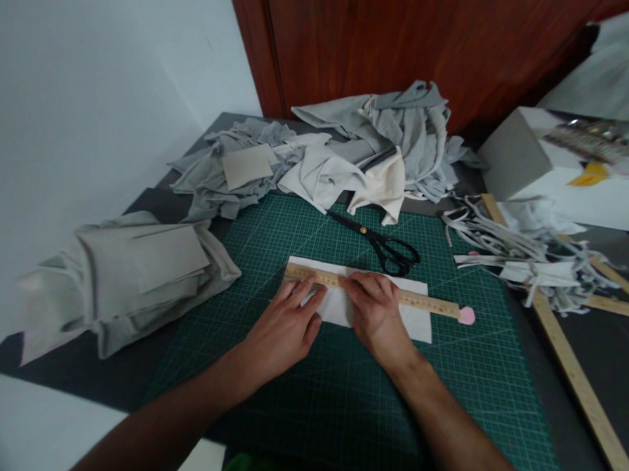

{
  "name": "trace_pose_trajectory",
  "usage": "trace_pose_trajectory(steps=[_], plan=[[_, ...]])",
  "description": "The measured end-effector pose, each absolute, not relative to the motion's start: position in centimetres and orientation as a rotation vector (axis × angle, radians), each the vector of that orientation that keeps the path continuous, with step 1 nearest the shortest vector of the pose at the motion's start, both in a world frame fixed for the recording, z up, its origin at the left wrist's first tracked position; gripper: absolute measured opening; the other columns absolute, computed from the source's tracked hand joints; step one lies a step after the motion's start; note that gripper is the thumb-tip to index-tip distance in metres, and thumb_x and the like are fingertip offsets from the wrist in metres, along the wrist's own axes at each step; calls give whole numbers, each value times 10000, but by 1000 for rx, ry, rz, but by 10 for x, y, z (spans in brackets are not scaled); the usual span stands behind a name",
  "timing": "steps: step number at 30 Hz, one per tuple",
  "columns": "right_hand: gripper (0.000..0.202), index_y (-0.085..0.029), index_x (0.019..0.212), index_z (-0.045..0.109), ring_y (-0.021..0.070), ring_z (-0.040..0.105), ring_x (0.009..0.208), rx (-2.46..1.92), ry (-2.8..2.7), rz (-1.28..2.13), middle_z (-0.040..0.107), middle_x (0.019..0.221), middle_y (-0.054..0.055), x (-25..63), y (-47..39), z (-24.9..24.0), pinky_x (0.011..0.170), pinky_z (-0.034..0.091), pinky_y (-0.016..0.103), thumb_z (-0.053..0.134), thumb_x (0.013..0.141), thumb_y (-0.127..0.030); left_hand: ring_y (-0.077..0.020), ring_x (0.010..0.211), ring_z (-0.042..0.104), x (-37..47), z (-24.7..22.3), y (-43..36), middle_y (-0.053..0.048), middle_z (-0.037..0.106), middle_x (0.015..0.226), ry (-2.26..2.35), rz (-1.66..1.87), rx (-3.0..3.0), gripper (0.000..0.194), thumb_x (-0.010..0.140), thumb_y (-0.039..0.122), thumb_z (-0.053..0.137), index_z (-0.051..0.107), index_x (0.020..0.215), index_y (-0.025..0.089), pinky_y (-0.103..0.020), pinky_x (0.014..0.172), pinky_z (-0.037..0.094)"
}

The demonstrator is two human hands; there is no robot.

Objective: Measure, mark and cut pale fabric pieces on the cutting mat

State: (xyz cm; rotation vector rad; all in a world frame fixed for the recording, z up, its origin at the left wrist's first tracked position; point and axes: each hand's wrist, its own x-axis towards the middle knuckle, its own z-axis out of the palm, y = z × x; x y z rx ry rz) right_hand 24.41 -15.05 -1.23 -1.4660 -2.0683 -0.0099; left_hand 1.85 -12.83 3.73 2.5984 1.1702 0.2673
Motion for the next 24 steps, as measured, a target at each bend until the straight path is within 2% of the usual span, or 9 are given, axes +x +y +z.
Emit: trace_pose_trajectory(steps=[4,10,15,24], plan=[[388,-213,1271,737,294,585,1127,-1493,-1976,-48,734,1255,95,243,-151,-10,961,486,493,554,957,-77,-352,1419,477,19,36,-127,-201,489,1565,1167,266,2576,470,1000,214,508,521,1456,101,-539,1210,418],[205,-202,1077,804,287,587,1020,-1595,-1807,-185,785,1114,89,248,-150,-6,930,475,497,629,980,-157,-362,1453,449,20,36,-126,-190,466,1604,1183,244,2548,515,994,227,517,493,1490,89,-535,1242,387],[232,-172,1098,804,262,596,943,-1565,-1839,-138,775,1120,108,252,-150,-7,865,510,453,601,988,-141,-363,1443,462,21,38,-125,-199,468,1610,1200,214,2535,548,982,223,517,470,1506,68,-529,1233,394],[250,-190,1119,795,264,593,967,-1550,-1842,-130,765,1137,91,252,-149,-8,896,510,465,614,962,-119,-366,1476,436,21,37,-123,-204,456,1622,1199,232,2535,563,975,229,508,448,1513,76,-541,1215,404]])
